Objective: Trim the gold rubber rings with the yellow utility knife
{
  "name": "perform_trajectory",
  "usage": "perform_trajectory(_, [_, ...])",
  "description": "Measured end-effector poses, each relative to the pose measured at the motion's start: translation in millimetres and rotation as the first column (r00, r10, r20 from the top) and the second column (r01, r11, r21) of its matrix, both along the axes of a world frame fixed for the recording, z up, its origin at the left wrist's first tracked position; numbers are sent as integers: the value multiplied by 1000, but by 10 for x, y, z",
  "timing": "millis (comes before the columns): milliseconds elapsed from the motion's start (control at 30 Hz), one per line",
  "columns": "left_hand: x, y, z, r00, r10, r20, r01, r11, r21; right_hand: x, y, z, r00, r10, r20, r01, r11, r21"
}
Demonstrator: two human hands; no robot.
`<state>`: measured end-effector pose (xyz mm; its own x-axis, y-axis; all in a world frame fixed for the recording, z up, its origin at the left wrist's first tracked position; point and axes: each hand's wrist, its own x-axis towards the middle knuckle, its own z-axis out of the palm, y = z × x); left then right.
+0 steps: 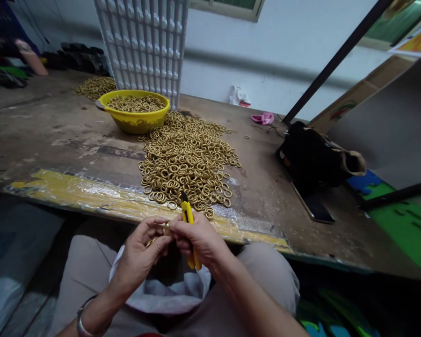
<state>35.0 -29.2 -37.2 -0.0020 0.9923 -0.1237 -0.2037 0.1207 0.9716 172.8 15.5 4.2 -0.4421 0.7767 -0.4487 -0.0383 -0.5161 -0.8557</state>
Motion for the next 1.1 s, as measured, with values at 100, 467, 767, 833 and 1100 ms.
perform_trajectory(100, [-2,-10,-5,999,7,-39,-8,1000,-12,-25,-51,-24,998,-43,-47,41,998,-38])
perform_trajectory(467, [-107,-55,-12,982,-45,184,72,987,-143,140,-310,-58,620,-248,744,-477,634,609])
perform_trajectory(767, [-120,-106,24,987,-157,30,158,987,-38,68,-370,-91,425,-358,831,-620,554,555])
perform_trajectory(833, [-144,-132,94,983,-179,-34,179,984,-21,93,-337,-87,397,-356,846,-643,550,533])
perform_trajectory(1100, [-212,-228,351,891,-449,-70,451,892,23,578,61,-15,220,-496,840,-502,681,533])
